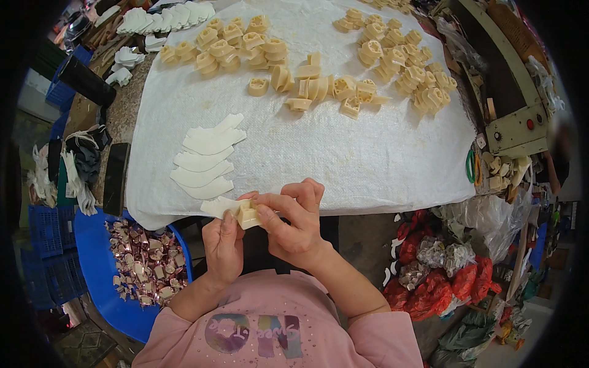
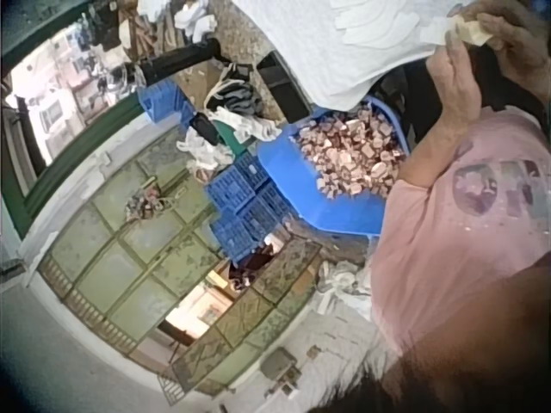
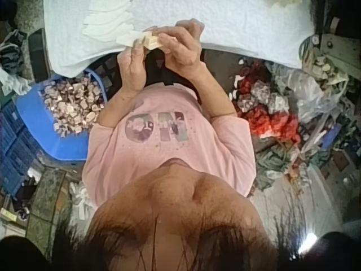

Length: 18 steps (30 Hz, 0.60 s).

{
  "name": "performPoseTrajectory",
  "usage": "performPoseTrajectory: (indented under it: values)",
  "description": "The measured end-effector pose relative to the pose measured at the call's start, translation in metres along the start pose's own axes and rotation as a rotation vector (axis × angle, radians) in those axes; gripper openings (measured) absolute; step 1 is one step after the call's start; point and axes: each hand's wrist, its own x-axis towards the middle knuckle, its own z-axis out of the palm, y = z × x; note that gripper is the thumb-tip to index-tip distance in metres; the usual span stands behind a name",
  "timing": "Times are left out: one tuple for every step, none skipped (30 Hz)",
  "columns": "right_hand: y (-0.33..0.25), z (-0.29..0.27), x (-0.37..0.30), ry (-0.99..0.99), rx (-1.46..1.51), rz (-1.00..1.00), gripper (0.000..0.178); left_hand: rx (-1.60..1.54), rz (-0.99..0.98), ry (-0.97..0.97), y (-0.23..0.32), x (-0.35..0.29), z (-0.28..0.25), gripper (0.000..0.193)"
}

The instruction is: The recorder is assembling small cream-colored shoe components, possibly heels or internal structural parts, by fitting small pieces together and applying adhesive.

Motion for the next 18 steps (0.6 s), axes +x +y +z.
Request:
performPoseTrajectory:
  values:
    - [0.0, 0.0, 0.001, 0.003, -0.028, -0.006, 0.036, 0.0, -0.001, -0.001, 0.001, 0.002, -0.001, 0.04]
    - [0.0, 0.0, 0.001, 0.003, -0.029, -0.004, 0.036, 0.113, 0.061, -0.042, 0.004, 0.006, -0.004, 0.039]
    - [0.0, 0.0, 0.0, -0.007, -0.028, 0.016, 0.034, 0.226, 0.122, -0.085, 0.007, 0.008, -0.007, 0.037]
    - [0.001, -0.001, -0.001, -0.017, -0.028, 0.038, 0.033, 0.226, 0.12, -0.087, 0.012, 0.008, -0.008, 0.037]
    - [0.001, -0.002, 0.0, -0.017, -0.031, 0.041, 0.033, 0.295, 0.044, -0.051, 0.018, 0.008, -0.01, 0.037]
    - [0.001, -0.004, 0.003, -0.046, -0.069, 0.03, 0.031, 0.364, -0.031, -0.016, 0.024, 0.008, -0.011, 0.037]
    - [-0.001, -0.006, 0.006, -0.077, -0.106, 0.02, 0.03, 0.363, -0.034, -0.02, 0.027, 0.008, -0.015, 0.037]
    - [-0.003, -0.009, 0.008, -0.077, -0.109, 0.025, 0.03, 0.423, -0.021, 0.035, 0.03, 0.008, -0.02, 0.034]
    - [-0.006, -0.011, 0.011, -0.146, -0.21, 0.044, 0.029, 0.482, -0.007, 0.089, 0.03, 0.009, -0.022, 0.031]
    - [-0.007, -0.012, 0.012, -0.216, -0.307, 0.06, 0.029, 0.288, 0.132, 0.133, 0.021, 0.012, -0.018, 0.028]
    - [-0.007, -0.014, 0.012, -0.216, -0.307, 0.062, 0.029, 0.289, 0.13, 0.132, 0.021, 0.011, -0.019, 0.028]
    - [-0.006, -0.015, 0.012, -0.249, -0.325, 0.102, 0.028, 0.269, 0.124, 0.094, 0.022, 0.01, -0.022, 0.029]
    - [-0.005, -0.017, 0.011, -0.283, -0.344, 0.141, 0.027, 0.246, 0.117, 0.057, 0.022, 0.01, -0.022, 0.031]
    - [-0.005, -0.017, 0.01, -0.285, -0.345, 0.142, 0.027, 0.245, 0.116, 0.057, 0.02, 0.012, -0.018, 0.031]
    - [-0.006, -0.016, 0.009, -0.256, -0.335, 0.107, 0.027, 0.271, 0.211, 0.095, 0.017, 0.018, -0.012, 0.033]
    - [-0.006, -0.015, 0.009, -0.225, -0.328, 0.075, 0.027, 0.297, 0.307, 0.129, 0.015, 0.021, -0.009, 0.036]
    - [-0.006, -0.016, 0.008, -0.224, -0.33, 0.078, 0.027, 0.298, 0.306, 0.126, 0.011, 0.02, -0.012, 0.036]
    - [-0.006, -0.017, 0.008, -0.232, -0.331, 0.08, 0.027, 0.321, 0.204, -0.011, 0.007, 0.017, -0.017, 0.038]
